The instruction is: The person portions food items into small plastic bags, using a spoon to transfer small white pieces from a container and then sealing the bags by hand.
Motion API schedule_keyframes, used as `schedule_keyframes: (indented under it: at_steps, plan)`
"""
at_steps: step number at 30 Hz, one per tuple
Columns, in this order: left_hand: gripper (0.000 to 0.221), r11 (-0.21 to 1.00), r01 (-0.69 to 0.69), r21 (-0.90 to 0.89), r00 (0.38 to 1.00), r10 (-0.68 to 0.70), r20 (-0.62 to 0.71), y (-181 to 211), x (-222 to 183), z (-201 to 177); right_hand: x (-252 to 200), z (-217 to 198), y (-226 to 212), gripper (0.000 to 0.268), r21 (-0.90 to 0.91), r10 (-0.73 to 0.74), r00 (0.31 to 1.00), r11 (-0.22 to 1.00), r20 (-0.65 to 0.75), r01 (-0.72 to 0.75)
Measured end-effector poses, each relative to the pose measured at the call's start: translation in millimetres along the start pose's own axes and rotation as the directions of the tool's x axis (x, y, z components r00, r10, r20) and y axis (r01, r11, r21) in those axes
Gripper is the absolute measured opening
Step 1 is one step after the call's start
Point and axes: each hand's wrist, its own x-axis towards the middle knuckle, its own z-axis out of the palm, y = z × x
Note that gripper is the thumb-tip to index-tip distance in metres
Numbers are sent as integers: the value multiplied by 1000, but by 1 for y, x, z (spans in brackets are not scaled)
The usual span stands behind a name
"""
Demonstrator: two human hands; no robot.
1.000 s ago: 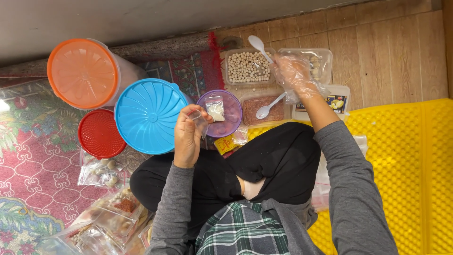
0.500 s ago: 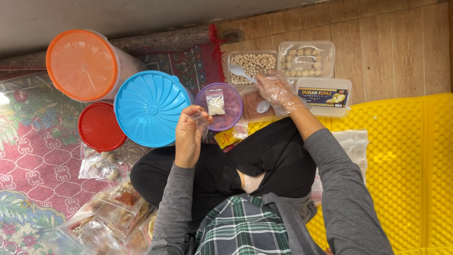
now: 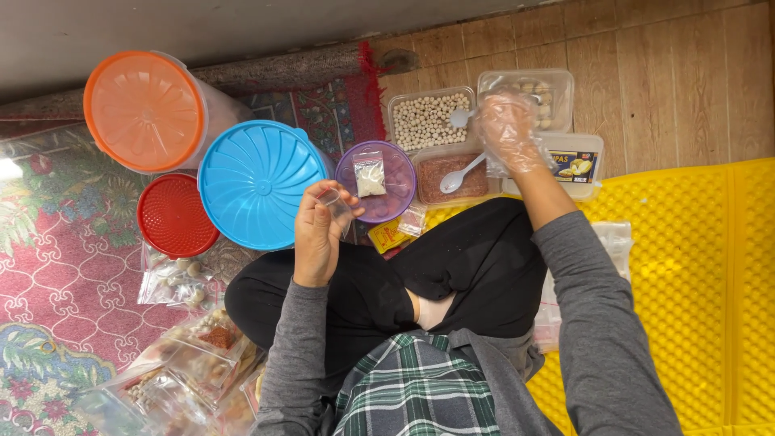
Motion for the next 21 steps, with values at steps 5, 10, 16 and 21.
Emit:
schedule_keyframes:
  at_steps: [5,10,16,21]
  plan:
    - [61,1000,18,-7,1000,-18,8,0,8,3,2,-18,-110,14,-129,128,984,985,125,-112]
    - [63,998,36,54,999,-38,25,-3,12,0,-19,-67,-196,28,309,453,852,797,264,-519]
    - [59,991,35,126,999,-37,21,-2,20,6,-42,-82,-227,31,618,503,826,573,255,-539]
    - [56,989,27,147,999,-31,21,-2,24,9,-41,-100,-231,20,18,375,919,925,125,-380]
